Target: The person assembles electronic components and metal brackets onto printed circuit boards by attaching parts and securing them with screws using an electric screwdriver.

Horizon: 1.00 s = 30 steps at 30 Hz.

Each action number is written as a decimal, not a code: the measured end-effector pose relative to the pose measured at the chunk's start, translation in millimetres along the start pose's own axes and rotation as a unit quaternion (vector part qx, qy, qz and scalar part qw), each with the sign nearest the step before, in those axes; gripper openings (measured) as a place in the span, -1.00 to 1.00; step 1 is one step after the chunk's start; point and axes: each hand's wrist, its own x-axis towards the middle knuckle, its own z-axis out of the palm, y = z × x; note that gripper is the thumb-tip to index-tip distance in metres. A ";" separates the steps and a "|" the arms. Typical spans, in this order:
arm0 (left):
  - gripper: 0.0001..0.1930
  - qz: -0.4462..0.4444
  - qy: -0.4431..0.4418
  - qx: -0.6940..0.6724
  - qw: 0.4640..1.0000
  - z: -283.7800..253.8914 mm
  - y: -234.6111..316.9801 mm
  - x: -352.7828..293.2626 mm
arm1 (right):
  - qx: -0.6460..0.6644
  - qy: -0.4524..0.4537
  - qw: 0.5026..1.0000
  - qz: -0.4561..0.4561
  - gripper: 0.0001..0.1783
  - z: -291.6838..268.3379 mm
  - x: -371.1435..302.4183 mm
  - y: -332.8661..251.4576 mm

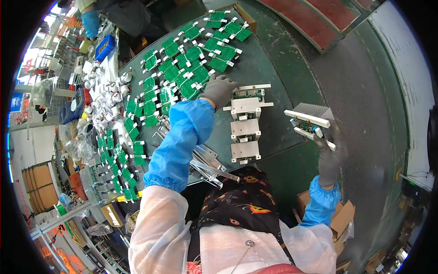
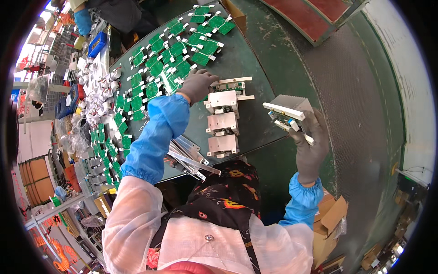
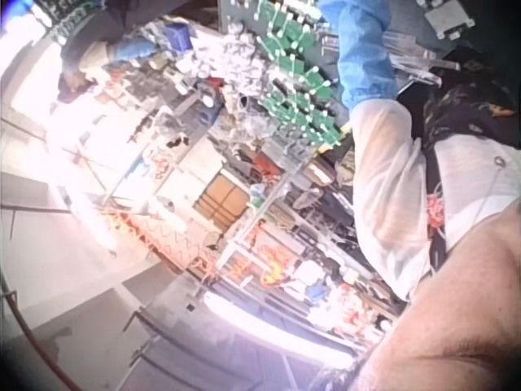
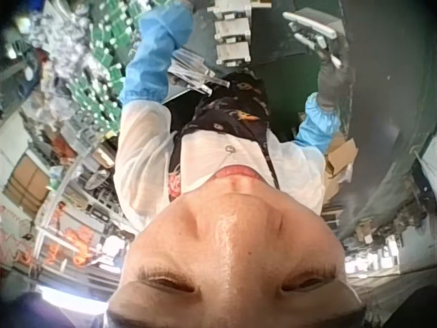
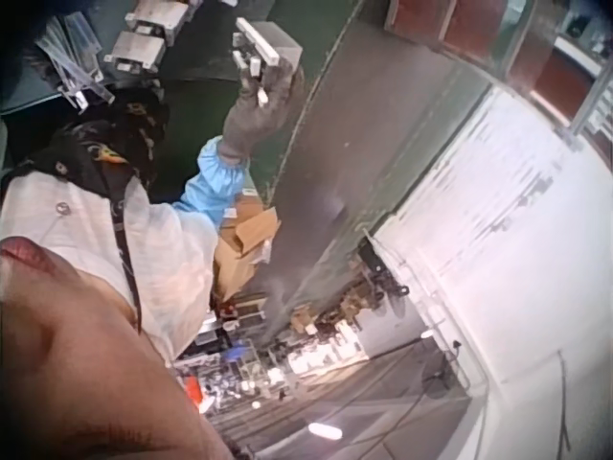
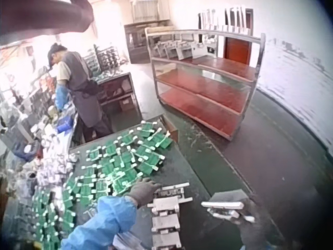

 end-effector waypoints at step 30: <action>-0.70 -0.029 -0.110 -0.391 0.913 -12.6 38.4 81.2 | -0.058 0.027 0.997 -0.034 -0.43 6.7 19.6 50.8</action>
